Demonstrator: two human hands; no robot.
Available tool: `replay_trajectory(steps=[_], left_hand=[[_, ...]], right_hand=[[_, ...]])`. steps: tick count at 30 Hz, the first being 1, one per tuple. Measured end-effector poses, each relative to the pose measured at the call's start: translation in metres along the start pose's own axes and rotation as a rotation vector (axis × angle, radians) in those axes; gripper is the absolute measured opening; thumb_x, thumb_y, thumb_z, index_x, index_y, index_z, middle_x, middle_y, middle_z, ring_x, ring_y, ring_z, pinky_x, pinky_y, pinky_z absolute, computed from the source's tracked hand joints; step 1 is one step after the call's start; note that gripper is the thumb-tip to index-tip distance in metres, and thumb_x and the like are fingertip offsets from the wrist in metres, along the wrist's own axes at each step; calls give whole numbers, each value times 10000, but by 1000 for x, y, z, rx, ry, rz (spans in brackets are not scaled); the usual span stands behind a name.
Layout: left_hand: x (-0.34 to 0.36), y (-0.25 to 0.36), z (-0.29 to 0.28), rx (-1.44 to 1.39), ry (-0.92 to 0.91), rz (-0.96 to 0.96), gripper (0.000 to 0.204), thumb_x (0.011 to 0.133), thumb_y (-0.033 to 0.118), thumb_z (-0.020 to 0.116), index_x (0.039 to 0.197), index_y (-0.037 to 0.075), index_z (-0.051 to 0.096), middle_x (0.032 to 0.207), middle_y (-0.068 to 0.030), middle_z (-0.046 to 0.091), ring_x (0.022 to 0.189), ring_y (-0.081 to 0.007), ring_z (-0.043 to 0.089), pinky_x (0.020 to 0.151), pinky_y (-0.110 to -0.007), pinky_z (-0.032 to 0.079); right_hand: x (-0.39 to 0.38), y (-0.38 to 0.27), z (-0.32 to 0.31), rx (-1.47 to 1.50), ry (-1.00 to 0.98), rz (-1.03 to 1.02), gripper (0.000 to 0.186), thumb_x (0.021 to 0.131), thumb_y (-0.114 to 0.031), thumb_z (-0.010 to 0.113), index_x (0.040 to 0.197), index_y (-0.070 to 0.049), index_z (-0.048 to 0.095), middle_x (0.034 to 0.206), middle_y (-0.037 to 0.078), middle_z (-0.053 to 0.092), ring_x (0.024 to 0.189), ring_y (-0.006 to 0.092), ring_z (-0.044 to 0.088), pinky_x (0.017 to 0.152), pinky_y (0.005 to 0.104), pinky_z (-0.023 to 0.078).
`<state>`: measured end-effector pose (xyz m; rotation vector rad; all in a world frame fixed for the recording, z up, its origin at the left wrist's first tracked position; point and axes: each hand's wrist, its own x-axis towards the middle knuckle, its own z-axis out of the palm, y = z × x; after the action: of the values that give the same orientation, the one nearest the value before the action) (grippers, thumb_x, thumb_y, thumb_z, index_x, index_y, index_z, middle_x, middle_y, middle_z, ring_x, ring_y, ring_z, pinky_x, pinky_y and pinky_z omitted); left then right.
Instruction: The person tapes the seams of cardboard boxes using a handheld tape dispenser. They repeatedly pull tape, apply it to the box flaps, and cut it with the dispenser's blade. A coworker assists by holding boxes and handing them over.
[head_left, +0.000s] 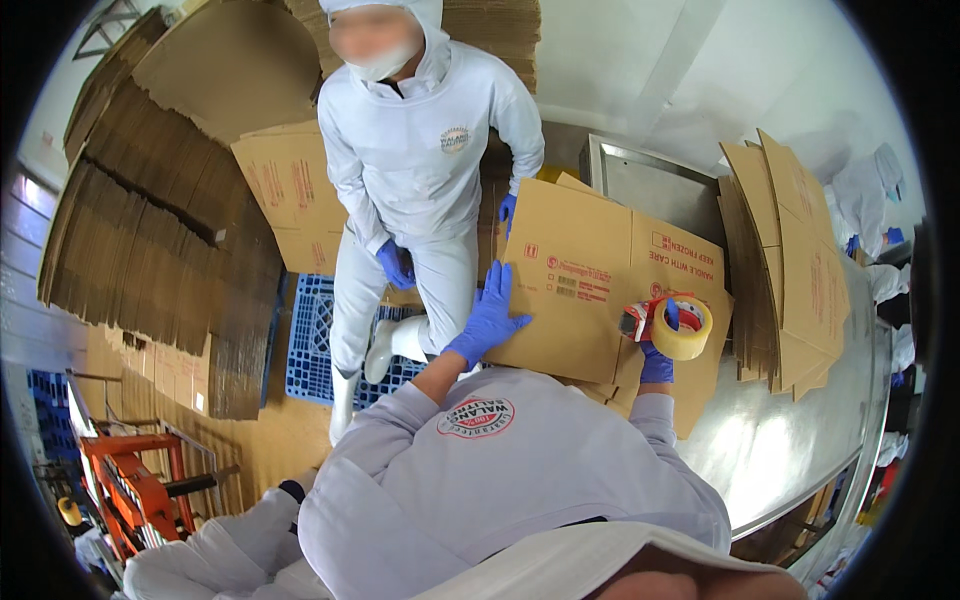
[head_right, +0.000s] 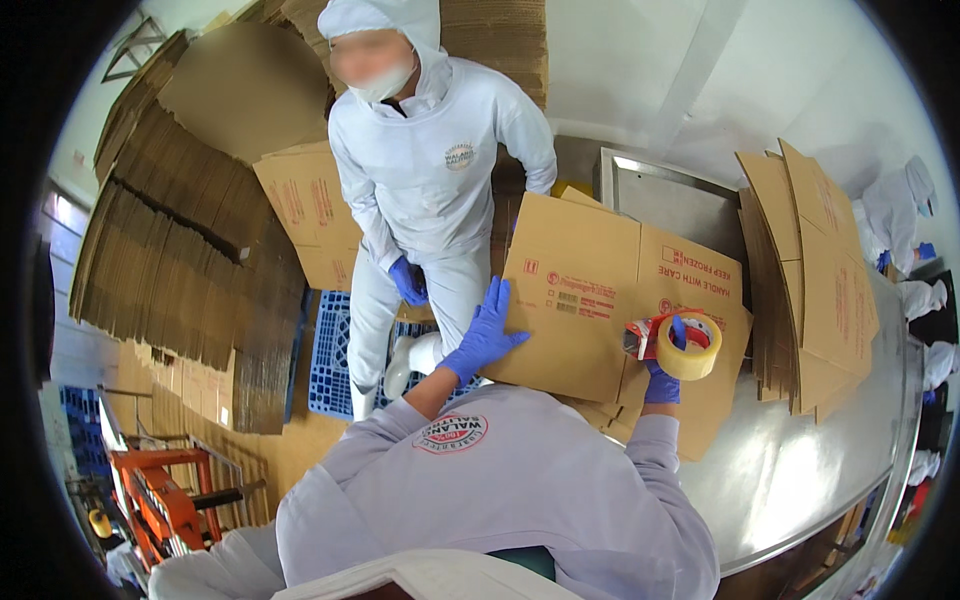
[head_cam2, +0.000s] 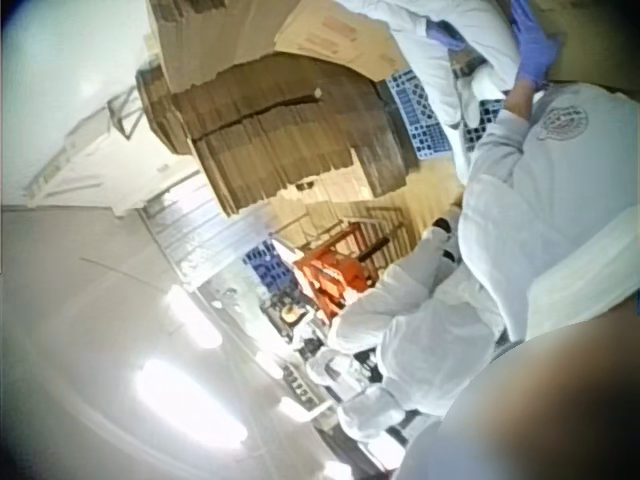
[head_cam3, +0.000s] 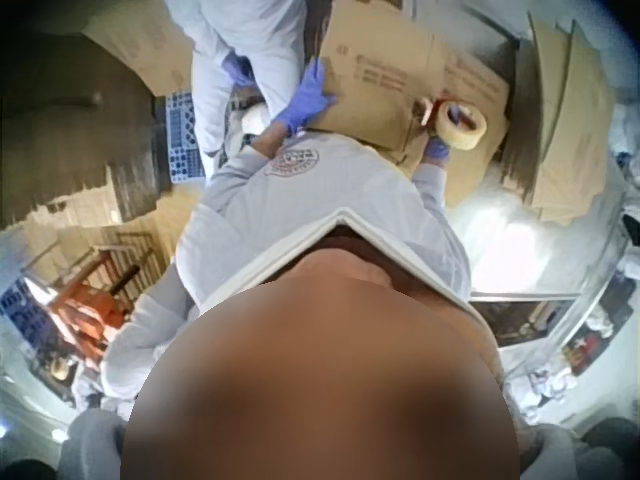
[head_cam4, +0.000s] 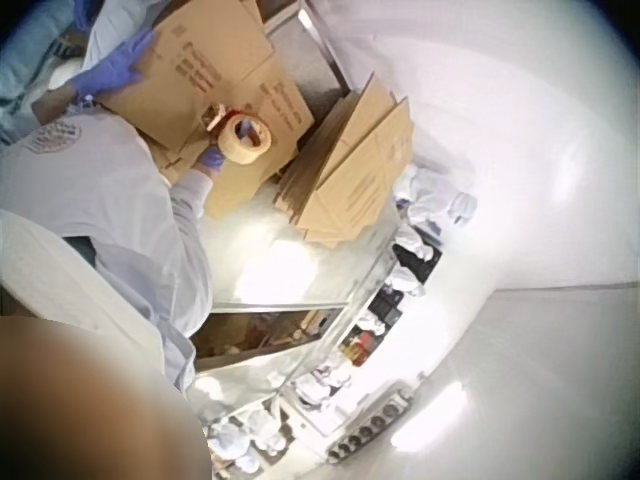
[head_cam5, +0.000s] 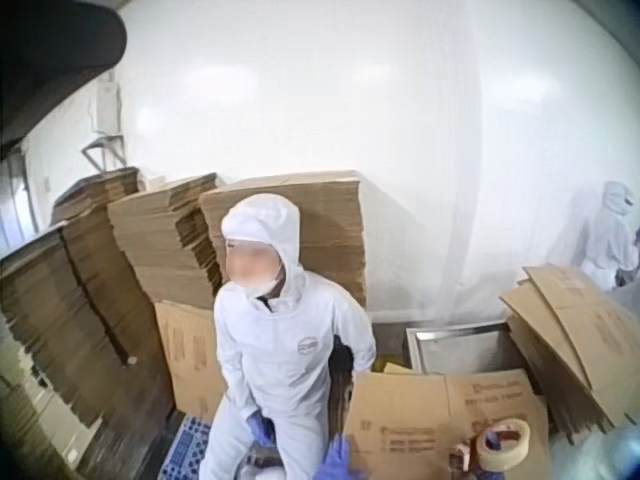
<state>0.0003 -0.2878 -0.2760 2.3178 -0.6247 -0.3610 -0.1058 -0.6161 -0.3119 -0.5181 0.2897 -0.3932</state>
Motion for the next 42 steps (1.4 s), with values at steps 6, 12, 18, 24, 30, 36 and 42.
replay_trajectory(steps=[6,12,18,24,30,36,42], left_hand=[[22,28,-4,299,-66,45,937,676,397,627,1333,35,65,1384,-187,48,1279,-352,49,934,-628,66],[52,11,33,442,38,263,947,655,459,627,1326,25,120,1383,-199,14,1273,-379,10,958,-598,31],[23,39,0,274,-213,383,1171,477,551,704,1302,-47,127,1361,-246,40,1261,-408,-29,1000,-522,29],[-6,51,-2,330,-266,435,1189,446,555,717,1303,-29,137,1363,-231,77,1272,-380,-4,1008,-509,56],[-9,48,2,362,-218,500,1111,483,508,719,1280,-53,185,1356,-232,105,1276,-354,43,1002,-516,66],[-6,41,9,411,-215,493,1051,545,582,623,1276,-53,213,1348,-235,132,1276,-351,51,997,-523,38],[-6,19,24,386,-88,579,1066,537,600,619,1268,-65,220,1342,-231,157,1275,-348,71,999,-522,31]], right_hand=[[-21,-5,-72,-313,125,-110,198,762,-158,590,939,-76,560,968,55,556,893,170,541,806,331,450],[-39,-5,-33,-166,261,-129,198,747,-205,597,881,-63,562,845,57,577,785,197,563,752,330,473],[-20,-9,79,-1748,150,-1327,323,667,-191,692,932,-55,565,924,53,551,835,137,527,757,256,425],[18,24,157,-988,-116,-848,263,702,0,622,958,20,563,1018,119,562,956,192,530,865,314,418],[59,54,66,-554,30,-168,179,709,-34,629,868,0,554,903,122,596,763,185,589,693,283,492],[-14,72,81,-906,-121,-263,138,817,-93,467,870,-14,567,843,99,605,770,150,574,668,265,479],[-87,84,131,-1219,-25,-235,244,677,-105,659,890,-27,570,863,56,604,788,151,582,701,276,465]])
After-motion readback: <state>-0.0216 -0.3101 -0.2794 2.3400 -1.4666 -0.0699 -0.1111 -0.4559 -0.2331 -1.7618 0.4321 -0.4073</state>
